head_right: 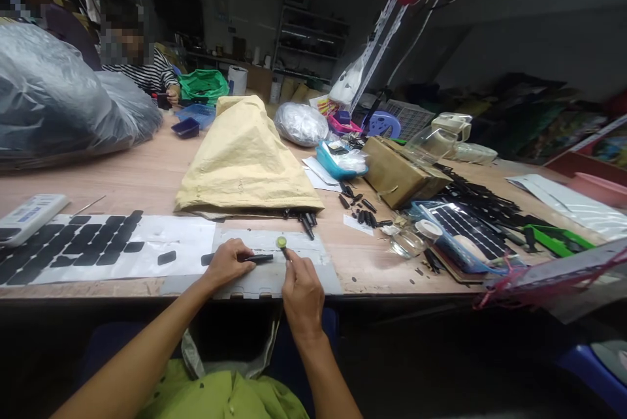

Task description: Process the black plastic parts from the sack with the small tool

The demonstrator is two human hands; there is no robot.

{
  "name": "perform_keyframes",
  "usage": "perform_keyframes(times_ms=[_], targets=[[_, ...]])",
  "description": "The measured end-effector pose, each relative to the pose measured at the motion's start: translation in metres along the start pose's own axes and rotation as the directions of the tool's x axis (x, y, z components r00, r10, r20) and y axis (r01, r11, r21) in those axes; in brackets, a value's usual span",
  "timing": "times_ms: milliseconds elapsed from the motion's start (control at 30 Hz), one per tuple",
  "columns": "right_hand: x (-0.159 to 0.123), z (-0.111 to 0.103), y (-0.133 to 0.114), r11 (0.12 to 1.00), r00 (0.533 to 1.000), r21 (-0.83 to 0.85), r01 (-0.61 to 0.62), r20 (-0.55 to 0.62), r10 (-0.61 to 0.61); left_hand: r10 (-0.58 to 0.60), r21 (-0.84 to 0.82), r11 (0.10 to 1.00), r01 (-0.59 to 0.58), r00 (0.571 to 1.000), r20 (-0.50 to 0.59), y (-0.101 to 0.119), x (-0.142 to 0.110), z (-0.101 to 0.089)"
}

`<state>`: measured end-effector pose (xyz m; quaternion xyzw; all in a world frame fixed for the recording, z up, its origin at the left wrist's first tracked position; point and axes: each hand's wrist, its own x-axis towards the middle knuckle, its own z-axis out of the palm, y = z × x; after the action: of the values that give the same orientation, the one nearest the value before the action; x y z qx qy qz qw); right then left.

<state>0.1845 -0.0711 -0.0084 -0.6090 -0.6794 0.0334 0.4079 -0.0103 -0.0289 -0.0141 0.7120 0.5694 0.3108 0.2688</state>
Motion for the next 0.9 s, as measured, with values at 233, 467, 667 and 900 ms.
perform_keyframes(times_ms=[233,467,667,900], targets=[[0.024,0.012,0.043,0.899,1.000,-0.439,0.018,0.029,-0.006,0.155,-0.072,0.987,-0.143,0.965,0.213,0.007,-0.011,-0.020],[0.018,0.022,0.048,0.857,0.996,-0.514,0.037,-0.046,-0.070,0.273,0.055,0.946,-0.321,0.875,0.399,0.005,-0.073,-0.030],[0.018,0.023,0.049,0.850,0.996,-0.525,0.040,-0.045,-0.075,0.261,0.037,0.957,-0.288,0.909,0.326,0.007,-0.067,-0.029],[0.019,0.023,0.048,0.860,0.997,-0.508,0.045,-0.036,-0.074,-0.025,0.306,0.950,0.065,0.991,-0.133,-0.007,0.056,-0.047]])
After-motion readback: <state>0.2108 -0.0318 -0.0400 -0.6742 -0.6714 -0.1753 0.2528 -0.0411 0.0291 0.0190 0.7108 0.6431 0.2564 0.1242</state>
